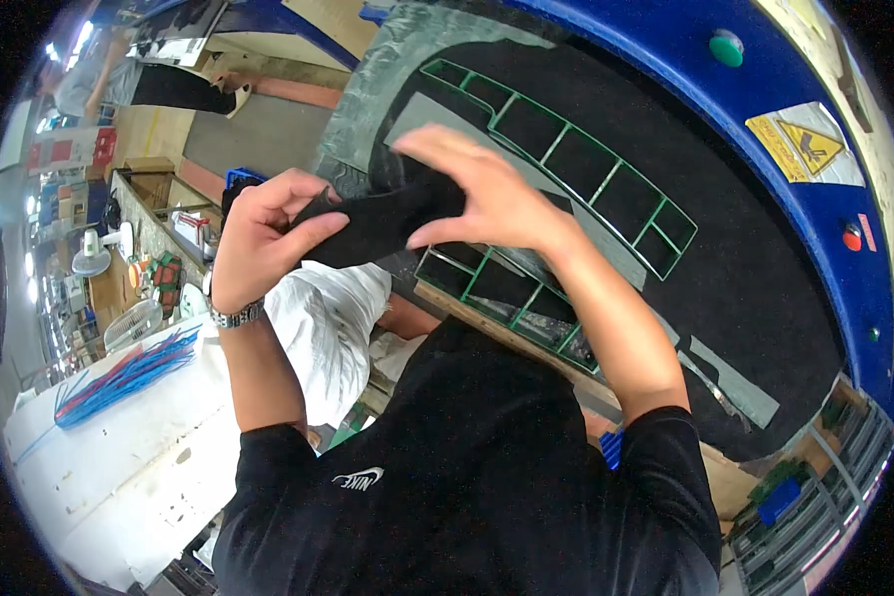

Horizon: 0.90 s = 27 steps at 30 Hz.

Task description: Cutting shoe components from material using metal templates and a hydraulic press machine.

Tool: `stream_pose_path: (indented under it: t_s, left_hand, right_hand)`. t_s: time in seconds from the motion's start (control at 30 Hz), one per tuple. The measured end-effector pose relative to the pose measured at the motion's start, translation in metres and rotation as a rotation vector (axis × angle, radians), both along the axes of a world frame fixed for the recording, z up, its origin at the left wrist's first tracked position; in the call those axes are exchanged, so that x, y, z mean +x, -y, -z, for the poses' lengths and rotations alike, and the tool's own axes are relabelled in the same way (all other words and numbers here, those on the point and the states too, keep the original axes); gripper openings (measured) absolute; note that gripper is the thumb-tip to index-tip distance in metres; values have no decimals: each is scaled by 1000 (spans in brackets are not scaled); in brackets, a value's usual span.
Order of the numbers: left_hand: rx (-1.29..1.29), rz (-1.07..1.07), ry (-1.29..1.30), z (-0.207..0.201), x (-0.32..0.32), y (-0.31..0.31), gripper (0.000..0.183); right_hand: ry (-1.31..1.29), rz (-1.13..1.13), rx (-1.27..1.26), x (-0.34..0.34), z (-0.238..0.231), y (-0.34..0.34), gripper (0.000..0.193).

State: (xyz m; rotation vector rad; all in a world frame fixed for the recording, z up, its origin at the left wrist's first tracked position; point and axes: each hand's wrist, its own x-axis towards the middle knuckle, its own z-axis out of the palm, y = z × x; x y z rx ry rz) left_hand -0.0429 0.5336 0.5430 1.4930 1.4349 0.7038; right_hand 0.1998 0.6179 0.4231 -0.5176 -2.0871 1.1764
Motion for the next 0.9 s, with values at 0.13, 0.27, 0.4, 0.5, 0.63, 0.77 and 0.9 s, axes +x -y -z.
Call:
stream_pose_path:
  t_s: [0.13, 0.27, 0.4, 0.5, 0.63, 0.77, 0.9]
  left_hand:
    - [255, -260, 97, -25, -18, 19, 24]
    - [345, -574, 261, -7, -87, 61, 20]
    - [276, -832, 478, 58, -119, 104, 14]
    - [172, -940, 649, 119, -124, 130, 11]
    - [86, -1148, 805, 181, -111, 143, 16]
    - [57, -1199, 932, 210, -94, 130, 18]
    - [-108, -1193, 808, 260, -109, 145, 34]
  right_hand:
    - [232, -371, -344, -24, 22, -11, 42]
    - [347, -414, -457, 13, 31, -11, 26]
    - [464, -293, -665, 29, 2, -50, 17]
    - [544, -257, -400, 3, -19, -110, 14]
    - [644, -256, -40, -63, -38, -184, 18]
    - [719, -173, 244, -128, -7, -241, 19]
    - [659, 208, 574, -143, 32, -203, 35]
